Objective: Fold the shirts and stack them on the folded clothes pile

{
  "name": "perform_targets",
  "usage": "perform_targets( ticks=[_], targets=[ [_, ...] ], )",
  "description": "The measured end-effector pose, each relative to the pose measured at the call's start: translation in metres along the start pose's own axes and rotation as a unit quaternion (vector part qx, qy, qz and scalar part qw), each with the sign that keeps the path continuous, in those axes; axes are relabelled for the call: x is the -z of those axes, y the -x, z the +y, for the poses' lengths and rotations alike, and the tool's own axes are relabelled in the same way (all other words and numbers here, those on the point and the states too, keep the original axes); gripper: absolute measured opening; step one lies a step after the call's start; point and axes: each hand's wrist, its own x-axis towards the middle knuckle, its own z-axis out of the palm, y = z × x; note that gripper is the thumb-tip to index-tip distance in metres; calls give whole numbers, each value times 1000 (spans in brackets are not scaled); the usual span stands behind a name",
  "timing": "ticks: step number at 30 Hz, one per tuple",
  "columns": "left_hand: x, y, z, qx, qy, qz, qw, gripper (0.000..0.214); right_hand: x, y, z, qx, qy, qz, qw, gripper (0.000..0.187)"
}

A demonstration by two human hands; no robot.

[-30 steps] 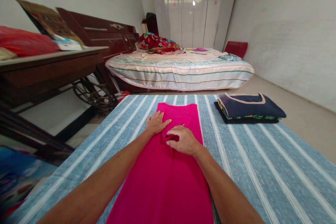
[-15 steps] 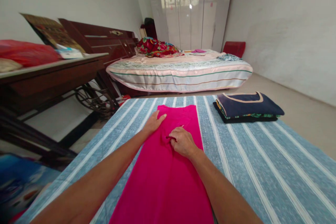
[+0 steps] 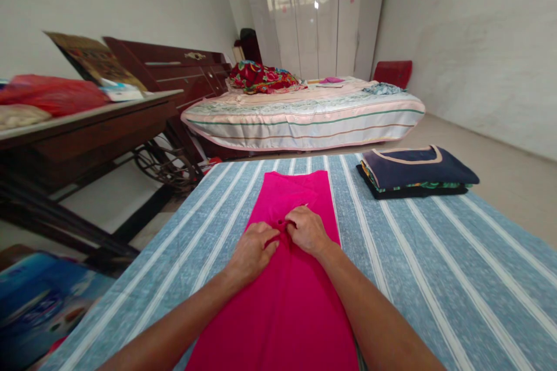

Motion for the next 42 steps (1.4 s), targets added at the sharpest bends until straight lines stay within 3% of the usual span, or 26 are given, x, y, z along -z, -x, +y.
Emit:
perform_targets(
  ticks=[8, 13, 28, 33, 42],
  targets=[
    [-20, 2, 2, 10, 33, 68, 997, 28, -1, -1, 4, -40, 9, 19, 999, 19],
    [-26, 3, 2, 6, 47, 79, 996, 28, -3, 0, 7, -50, 11, 24, 998, 18],
    [-28, 11, -6, -78, 3, 33, 996, 40, -5, 0, 5, -59, 10, 29, 998, 17],
    [-28, 12, -5, -79, -17, 6, 997, 45, -4, 1, 4, -50, 0, 28, 998, 14],
    [-24, 15, 2, -72, -21, 5, 997, 43, 0, 0, 2, -8, -28, 3, 1000, 17]
  ],
)
